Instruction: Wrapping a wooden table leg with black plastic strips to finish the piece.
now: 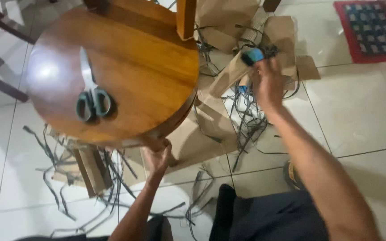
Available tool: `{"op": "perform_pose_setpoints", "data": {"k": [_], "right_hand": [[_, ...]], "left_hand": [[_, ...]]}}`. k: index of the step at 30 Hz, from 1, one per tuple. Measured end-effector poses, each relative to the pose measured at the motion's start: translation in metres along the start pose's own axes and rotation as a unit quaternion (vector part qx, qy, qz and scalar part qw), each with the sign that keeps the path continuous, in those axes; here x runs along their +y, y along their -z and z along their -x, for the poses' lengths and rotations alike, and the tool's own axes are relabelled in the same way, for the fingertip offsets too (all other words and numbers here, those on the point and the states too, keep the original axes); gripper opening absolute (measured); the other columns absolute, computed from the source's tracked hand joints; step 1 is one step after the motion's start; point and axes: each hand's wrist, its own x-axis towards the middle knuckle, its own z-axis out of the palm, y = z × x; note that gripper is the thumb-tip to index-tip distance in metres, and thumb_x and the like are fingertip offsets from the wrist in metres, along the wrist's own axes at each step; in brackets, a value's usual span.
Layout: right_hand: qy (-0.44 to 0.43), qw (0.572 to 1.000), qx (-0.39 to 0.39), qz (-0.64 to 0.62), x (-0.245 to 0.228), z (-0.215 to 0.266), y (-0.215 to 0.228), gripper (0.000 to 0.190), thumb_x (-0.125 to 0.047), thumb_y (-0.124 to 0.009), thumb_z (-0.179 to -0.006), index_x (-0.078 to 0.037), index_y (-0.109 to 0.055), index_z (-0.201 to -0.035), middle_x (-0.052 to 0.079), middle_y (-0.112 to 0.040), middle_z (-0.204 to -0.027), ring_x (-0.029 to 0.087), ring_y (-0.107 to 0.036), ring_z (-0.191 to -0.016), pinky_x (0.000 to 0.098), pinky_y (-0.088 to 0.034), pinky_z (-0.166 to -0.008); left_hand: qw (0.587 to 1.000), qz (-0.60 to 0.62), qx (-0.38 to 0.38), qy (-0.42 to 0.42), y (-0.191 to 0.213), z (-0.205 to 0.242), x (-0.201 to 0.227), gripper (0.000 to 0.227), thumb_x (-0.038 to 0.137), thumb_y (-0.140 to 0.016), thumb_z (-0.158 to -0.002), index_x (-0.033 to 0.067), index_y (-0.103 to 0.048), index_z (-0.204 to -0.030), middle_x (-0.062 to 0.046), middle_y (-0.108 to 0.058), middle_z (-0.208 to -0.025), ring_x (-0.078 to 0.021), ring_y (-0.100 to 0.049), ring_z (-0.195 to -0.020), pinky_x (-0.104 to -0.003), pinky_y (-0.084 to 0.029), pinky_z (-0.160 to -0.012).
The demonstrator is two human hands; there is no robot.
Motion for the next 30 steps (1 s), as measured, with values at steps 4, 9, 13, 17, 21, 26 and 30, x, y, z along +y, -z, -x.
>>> {"op": "perform_pose_setpoints", "data": {"k": [4,9,13,17,21,26,30], "right_hand": [[0.095,0.995,-0.005,0.038,-0.009,0.014,0.061,0.027,-0.006,-0.086,-0.087,-0.008,-0.068,-0.107,0.013,-0.055,-0.115,0.036,-0.057,-0.106,0.0467,-0.045,-0.094],[0.207,0.954,-0.118,0.183,-0.072,0.038,0.119,0.011,-0.015,-0.076,-0.101,-0.013,-0.067,-0.107,0.006,-0.072,-0.117,0.022,-0.058,-0.114,0.0397,-0.043,-0.097],[0.283,0.92,-0.201,0.181,-0.132,0.064,0.118,0.017,-0.017,-0.065,-0.102,-0.015,-0.072,-0.118,0.002,-0.076,-0.117,0.021,-0.068,-0.119,0.0507,-0.043,-0.122],[0.346,0.876,-0.321,0.101,-0.167,0.088,0.095,0.021,-0.013,-0.06,-0.094,-0.017,-0.067,-0.114,0.006,-0.073,-0.109,0.024,-0.067,-0.118,0.0526,-0.042,-0.12],[0.416,0.847,-0.322,0.079,-0.209,0.109,0.079,0.016,-0.011,-0.056,-0.098,-0.019,-0.069,-0.103,0.004,-0.073,-0.091,0.019,-0.073,-0.101,0.0468,-0.049,-0.111],[0.446,0.859,-0.252,-0.005,-0.231,0.108,0.072,0.002,-0.011,-0.064,-0.096,-0.013,-0.064,-0.097,0.001,-0.06,-0.087,0.021,-0.068,-0.094,0.0422,-0.05,-0.099],[0.461,0.854,-0.24,0.028,-0.229,0.098,0.06,0.016,-0.02,-0.072,-0.09,-0.013,-0.064,-0.102,0.005,-0.06,-0.105,0.024,-0.063,-0.115,0.0402,-0.052,-0.089]], "left_hand": [[0.983,-0.088,-0.131,0.092,0.033,0.025,0.006,0.074,0.054,-0.072,-0.087,0.0201,-0.043,-0.147,-0.005,-0.055,-0.144,-0.0248,-0.051,-0.136,-0.048,-0.044,-0.114],[0.993,-0.087,-0.032,0.076,0.07,0.057,0.023,0.067,0.057,-0.055,-0.094,-0.0015,-0.053,-0.126,-0.02,-0.058,-0.121,-0.0331,-0.059,-0.111,-0.048,-0.05,-0.093],[0.99,-0.091,-0.088,0.053,0.067,0.075,0.033,0.037,0.035,-0.057,-0.098,0.0028,-0.057,-0.116,-0.015,-0.063,-0.109,-0.0253,-0.063,-0.098,-0.044,-0.057,-0.085],[0.983,-0.037,-0.178,-0.033,0.06,0.073,0.086,0.08,0.055,-0.066,-0.084,0.0026,-0.047,-0.141,-0.025,-0.055,-0.137,-0.0443,-0.054,-0.129,-0.059,-0.044,-0.108],[0.969,0.038,-0.244,-0.029,0.06,0.062,0.133,0.085,0.029,-0.084,-0.073,0.003,-0.044,-0.144,-0.03,-0.058,-0.127,-0.0552,-0.057,-0.119,-0.066,-0.049,-0.099],[0.972,0.046,-0.23,-0.015,0.072,0.046,0.129,0.072,0.025,-0.082,-0.073,0.014,-0.051,-0.137,-0.017,-0.061,-0.122,-0.045,-0.061,-0.118,-0.056,-0.053,-0.094],[0.972,0.06,-0.224,-0.03,0.087,0.032,0.132,0.062,0.025,-0.08,-0.08,0.0126,-0.054,-0.134,-0.017,-0.061,-0.119,-0.0466,-0.062,-0.11,-0.056,-0.052,-0.087]]}}
